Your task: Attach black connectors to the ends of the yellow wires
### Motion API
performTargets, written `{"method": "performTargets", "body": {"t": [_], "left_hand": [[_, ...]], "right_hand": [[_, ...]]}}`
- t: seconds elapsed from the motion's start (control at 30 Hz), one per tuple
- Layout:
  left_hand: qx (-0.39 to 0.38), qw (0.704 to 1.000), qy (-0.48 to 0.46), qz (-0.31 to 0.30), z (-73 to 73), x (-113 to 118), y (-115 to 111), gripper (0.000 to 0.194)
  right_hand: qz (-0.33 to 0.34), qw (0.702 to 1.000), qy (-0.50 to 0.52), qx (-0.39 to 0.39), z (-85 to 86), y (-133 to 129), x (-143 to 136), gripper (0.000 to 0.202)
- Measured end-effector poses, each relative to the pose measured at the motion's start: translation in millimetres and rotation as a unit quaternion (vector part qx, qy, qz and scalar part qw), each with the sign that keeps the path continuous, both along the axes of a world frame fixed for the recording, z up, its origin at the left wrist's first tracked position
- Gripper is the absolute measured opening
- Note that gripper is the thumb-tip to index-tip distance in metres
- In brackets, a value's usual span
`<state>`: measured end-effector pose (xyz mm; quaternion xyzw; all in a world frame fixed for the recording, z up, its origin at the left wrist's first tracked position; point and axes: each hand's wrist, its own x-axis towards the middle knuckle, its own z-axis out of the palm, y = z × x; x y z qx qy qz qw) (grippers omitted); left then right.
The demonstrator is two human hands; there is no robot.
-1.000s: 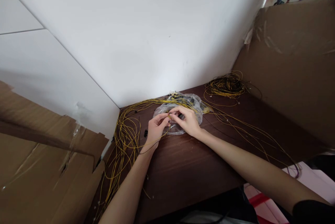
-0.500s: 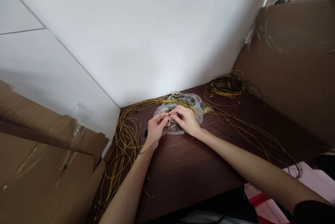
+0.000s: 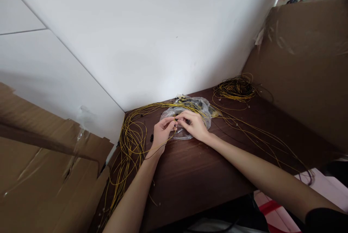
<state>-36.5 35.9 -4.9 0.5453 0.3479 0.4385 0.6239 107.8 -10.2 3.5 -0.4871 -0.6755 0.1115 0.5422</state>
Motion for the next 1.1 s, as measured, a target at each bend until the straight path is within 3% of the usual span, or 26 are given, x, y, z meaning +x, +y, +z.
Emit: {"method": "performTargets", "body": {"t": [0.5, 1.1], "left_hand": [[0.014, 1.0, 0.012, -0.002, 5.9, 1.7, -3.1, 0.028], [0.021, 0.998, 0.054, 0.008, 4.7, 0.7, -1.9, 0.026]], "right_hand": [[0.008, 0.998, -0.025, 0.053, -3.1, 0.8, 1.1, 0.021], [-0.005, 1.0, -0.028, -0.002, -4.8, 2.4, 3.6, 0.016]]}}
